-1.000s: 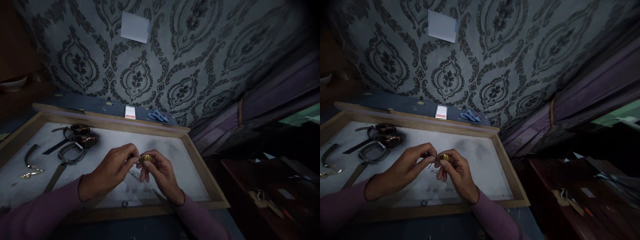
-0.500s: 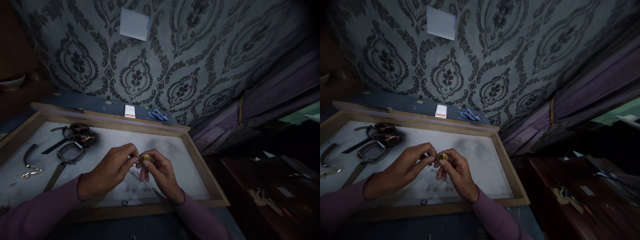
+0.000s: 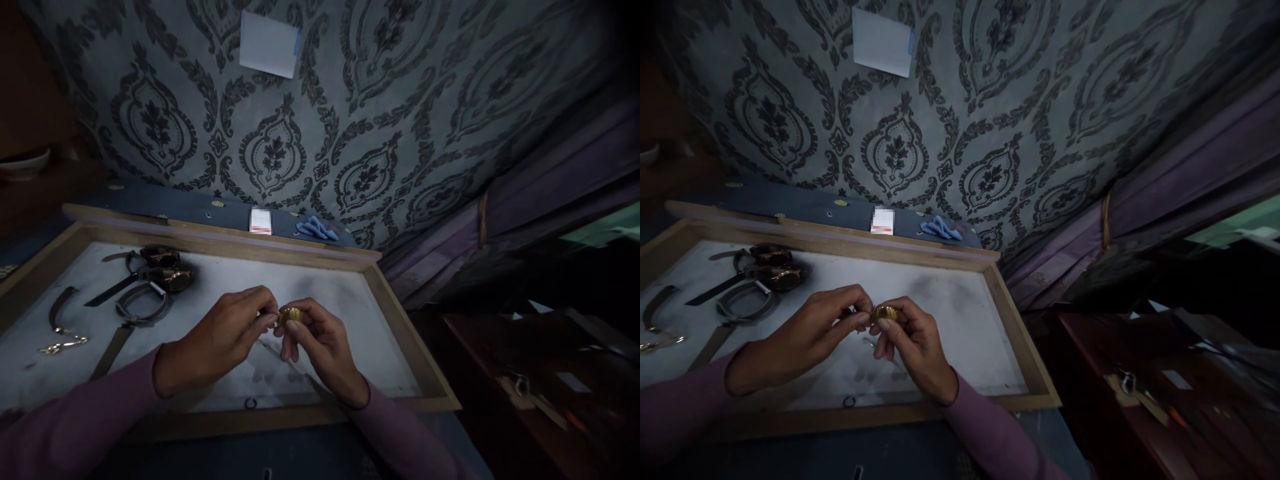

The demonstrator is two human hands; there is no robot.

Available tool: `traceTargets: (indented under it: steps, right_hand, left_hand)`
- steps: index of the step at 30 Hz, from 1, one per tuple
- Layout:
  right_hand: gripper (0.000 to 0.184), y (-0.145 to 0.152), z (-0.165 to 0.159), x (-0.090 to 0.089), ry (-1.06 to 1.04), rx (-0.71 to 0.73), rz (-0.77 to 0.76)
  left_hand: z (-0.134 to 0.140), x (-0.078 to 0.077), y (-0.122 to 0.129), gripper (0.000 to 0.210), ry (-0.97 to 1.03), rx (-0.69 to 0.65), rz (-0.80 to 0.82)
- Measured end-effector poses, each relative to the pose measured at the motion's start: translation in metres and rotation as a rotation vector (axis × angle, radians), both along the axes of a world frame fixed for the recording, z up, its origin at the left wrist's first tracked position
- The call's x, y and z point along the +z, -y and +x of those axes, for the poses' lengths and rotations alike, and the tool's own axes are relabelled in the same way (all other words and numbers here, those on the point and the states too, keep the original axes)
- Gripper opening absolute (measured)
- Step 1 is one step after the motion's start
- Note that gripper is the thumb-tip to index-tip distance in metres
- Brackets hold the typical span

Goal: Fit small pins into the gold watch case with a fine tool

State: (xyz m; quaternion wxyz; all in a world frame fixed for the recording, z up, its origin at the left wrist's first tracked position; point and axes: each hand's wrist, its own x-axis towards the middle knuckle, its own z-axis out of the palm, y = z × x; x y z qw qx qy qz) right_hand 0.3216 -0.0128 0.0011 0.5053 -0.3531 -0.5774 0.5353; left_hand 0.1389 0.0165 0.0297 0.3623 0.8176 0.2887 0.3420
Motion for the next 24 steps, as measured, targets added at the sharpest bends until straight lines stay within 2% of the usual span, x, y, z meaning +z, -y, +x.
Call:
traceTargets:
  steps: [11,19,24]
  right_hand:
    - [0.007,0.003,0.001,-0.003,0.070,-0.040,0.081]
    - [0.006,0.005,-0.001,-0.004,0.099,-0.060,0.117]
    - [0.006,0.007,-0.003,-0.001,0.118,-0.086,0.153]
  left_hand:
    - [0.001,-0.002,-0.002,0.016,0.005,0.020,0.003]
    - [0.002,-0.007,0.001,0.014,0.020,0.031,0.134]
    - [0.004,-0.012,0.003,0.014,0.049,0.055,0.138]
